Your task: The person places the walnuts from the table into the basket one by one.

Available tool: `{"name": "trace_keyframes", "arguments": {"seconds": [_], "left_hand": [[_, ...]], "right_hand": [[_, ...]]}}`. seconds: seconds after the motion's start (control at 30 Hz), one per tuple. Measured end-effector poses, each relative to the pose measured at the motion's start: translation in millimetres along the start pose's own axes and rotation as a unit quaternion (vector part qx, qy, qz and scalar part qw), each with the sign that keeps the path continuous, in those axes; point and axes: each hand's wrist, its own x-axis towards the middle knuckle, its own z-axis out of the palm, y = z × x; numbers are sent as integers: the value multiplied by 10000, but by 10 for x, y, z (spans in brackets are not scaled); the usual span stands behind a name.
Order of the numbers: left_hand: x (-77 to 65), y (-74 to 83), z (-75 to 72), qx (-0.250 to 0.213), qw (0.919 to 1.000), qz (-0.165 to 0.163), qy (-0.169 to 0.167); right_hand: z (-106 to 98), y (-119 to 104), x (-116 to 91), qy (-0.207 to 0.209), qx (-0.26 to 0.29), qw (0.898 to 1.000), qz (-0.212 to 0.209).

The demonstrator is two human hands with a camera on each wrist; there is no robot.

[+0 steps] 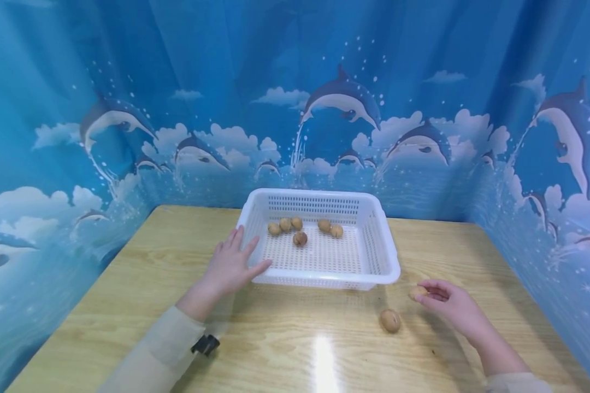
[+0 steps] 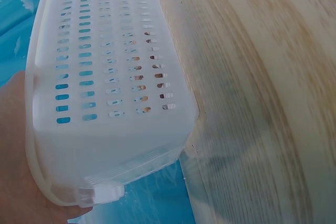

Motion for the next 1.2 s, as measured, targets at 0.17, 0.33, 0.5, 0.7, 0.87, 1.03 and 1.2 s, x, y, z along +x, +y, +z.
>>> {"name": "trace_keyframes", "arguments": {"seconds": [0.17,0.33,0.5,0.7,0.87,1.03,1.2], "left_hand": [[0,-1,-27,-37,10000,-41,-58],[21,-8,-33,-36,10000,8,4],[26,-12,-13,-5,10000,23,-46],[6,5,-22,-83,10000,-27,-6],[1,9,-30,3,10000,-26,-25],[-5,13,-31,-45,10000,-22,-38],[-2,14,-23,-115,9999,-88,-68]], "right_hand": [[-34,-65,-6,242,-29,9997,-77],[-79,-108,16,607,89,9980,-131],[-131,-152,39,934,482,9944,-136],[-179,-277,93,952,813,9920,-151],[-196,-424,168,819,550,9951,-40],[-189,-560,262,622,423,9971,-111],[-155,-713,338,306,376,9988,-115]]}}
